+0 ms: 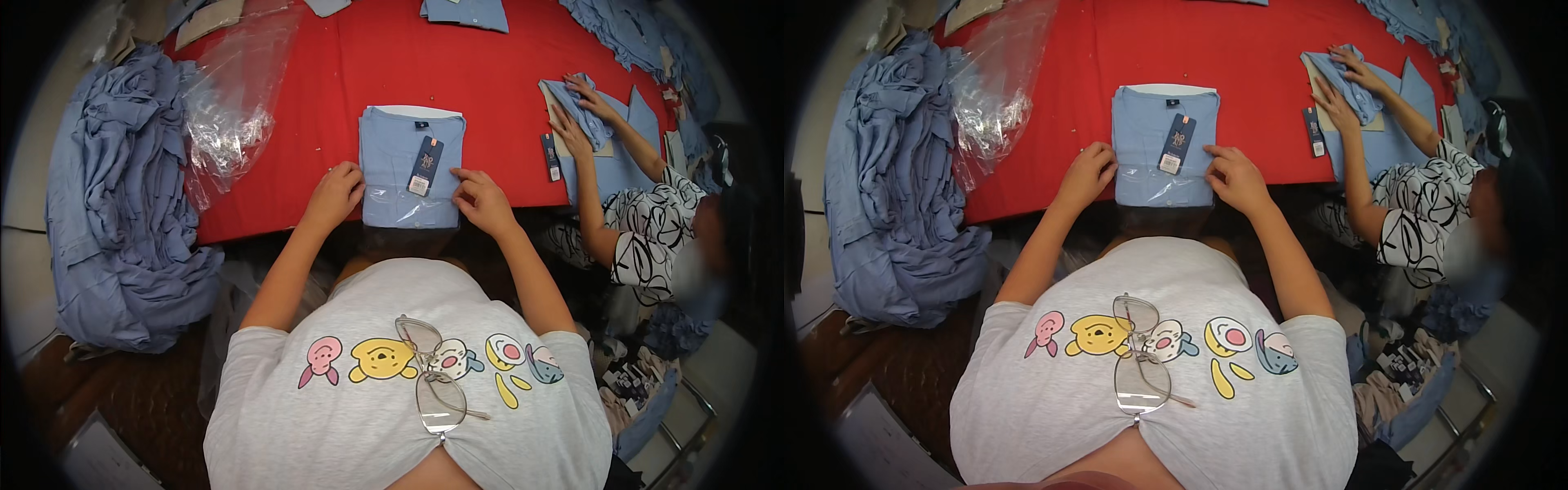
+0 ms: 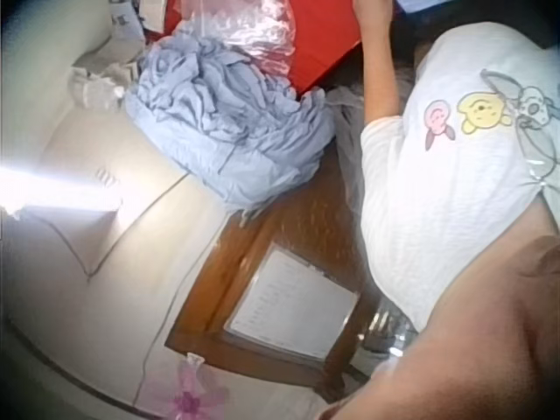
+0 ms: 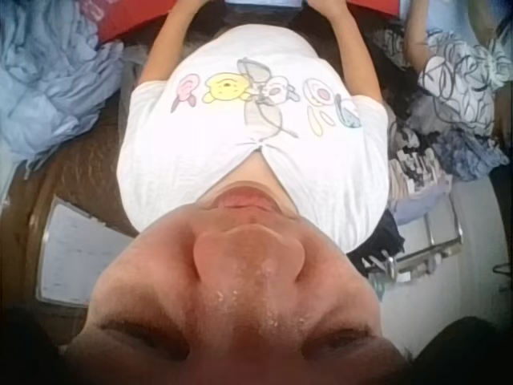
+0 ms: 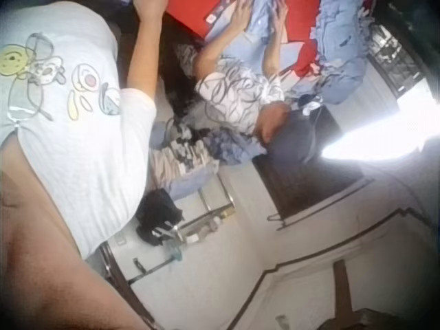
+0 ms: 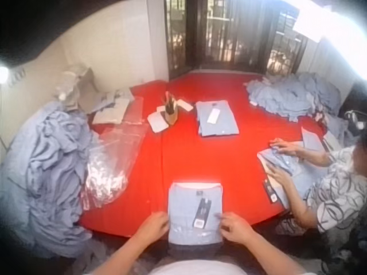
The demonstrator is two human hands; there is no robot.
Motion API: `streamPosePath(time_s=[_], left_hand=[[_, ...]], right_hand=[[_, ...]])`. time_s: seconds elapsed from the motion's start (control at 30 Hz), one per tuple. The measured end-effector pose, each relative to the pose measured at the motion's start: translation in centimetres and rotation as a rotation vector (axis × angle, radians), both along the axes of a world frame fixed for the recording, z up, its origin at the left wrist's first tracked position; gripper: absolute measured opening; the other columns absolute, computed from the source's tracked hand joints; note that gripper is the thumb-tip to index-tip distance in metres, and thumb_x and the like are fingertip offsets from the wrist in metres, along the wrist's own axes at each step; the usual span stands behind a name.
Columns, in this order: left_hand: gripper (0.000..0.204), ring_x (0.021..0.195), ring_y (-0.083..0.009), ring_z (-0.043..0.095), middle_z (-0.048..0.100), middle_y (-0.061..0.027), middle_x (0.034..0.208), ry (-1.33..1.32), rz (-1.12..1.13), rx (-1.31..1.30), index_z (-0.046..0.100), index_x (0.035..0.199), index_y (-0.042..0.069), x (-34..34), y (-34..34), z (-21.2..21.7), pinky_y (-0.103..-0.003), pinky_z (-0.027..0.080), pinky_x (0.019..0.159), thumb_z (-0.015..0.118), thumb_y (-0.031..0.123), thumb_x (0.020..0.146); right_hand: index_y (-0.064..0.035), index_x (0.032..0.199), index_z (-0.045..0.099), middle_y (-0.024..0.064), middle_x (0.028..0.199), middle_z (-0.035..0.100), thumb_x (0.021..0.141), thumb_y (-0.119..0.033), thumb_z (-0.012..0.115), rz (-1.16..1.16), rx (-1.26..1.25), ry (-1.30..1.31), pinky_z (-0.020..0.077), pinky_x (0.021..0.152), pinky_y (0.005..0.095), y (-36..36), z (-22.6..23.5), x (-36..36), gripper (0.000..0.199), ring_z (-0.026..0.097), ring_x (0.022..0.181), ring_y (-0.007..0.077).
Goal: The person places folded blue shirts into clear plastic bags, smooths the bags, and places the packed shirts onto a stack.
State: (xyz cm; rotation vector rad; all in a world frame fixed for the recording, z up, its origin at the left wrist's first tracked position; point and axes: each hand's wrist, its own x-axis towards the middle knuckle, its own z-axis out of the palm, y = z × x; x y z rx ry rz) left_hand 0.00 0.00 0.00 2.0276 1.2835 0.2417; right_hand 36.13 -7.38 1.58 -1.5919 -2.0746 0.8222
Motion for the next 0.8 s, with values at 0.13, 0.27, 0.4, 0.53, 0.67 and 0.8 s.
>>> streamPosePath(time_s=[0.13,0.27,0.4,0.53,0.67,0.8], left_hand=[[0.015,0.133,-0.0389,0.062,0.063,-0.0173,0.145,-0.006,-0.072,0.374,0.067,0.107,-0.001,0.3,1.2,-0.6,-0.051,0.047,0.116,0.07,0.006,0.094],[0.014,0.128,-0.0386,0.064,0.065,-0.0167,0.141,0.04,-0.085,0.492,0.067,0.108,-0.001,1.3,2.5,-0.9,-0.051,0.046,0.116,0.068,0.005,0.095],[0.011,0.122,-0.037,0.066,0.067,-0.016,0.136,0.074,-0.07,0.506,0.067,0.104,0.001,1.8,3.8,-1.2,-0.051,0.045,0.115,0.068,0.006,0.095],[0.016,0.113,-0.0358,0.069,0.072,-0.0135,0.122,0.156,-0.063,0.452,0.07,0.107,0.002,2.6,5.9,-1.2,-0.052,0.045,0.112,0.069,0.006,0.092],[0.014,0.127,-0.0368,0.065,0.068,-0.0163,0.139,0.266,-0.11,0.346,0.076,0.099,0.004,3.4,7.2,0.0,-0.056,0.039,0.119,0.072,0.009,0.087],[0.01,0.159,-0.0395,0.034,0.041,-0.0187,0.171,0.314,-0.141,0.309,0.081,0.083,0.009,3.8,8.4,2.6,-0.064,0.017,0.131,0.079,0.017,0.078]], right_hand=[[-0.002,0.093,0.071,0.0081,0.137,0.071,0.087,-0.008,0.08,-0.094,0.047,-0.062,0.0592,0.094,0.0422,1.9,-0.4,-0.7,0.012,0.07,0.12,0.0298],[-0.0016,0.092,0.07,0.0106,0.14,0.069,0.087,-0.007,0.079,-0.158,-0.005,-0.078,0.059,0.093,0.0423,4.0,-1.0,-0.8,0.011,0.07,0.118,0.0304],[-0.0008,0.091,0.07,0.0163,0.155,0.059,0.086,-0.005,0.079,-0.127,0.106,-0.06,0.0586,0.093,0.0422,5.4,-1.8,-0.2,0.012,0.071,0.116,0.0303],[-0.0012,0.088,0.07,0.0166,0.169,0.047,0.084,-0.003,0.079,-0.092,-0.083,-0.09,0.059,0.092,0.0396,8.2,-1.0,0.3,0.01,0.07,0.118,0.029],[-0.0039,0.078,0.074,0.0111,0.177,0.038,0.077,-0.006,0.081,0.042,-0.202,-0.208,0.0561,0.104,0.0425,11.3,2.2,0.6,0.008,0.062,0.137,0.0306],[-0.0101,0.076,0.082,0.0112,0.179,0.032,0.076,-0.012,0.078,0.289,-0.098,-0.503,0.0363,0.126,0.0575,14.8,4.0,0.0,0.004,0.034,0.161,0.0365]])
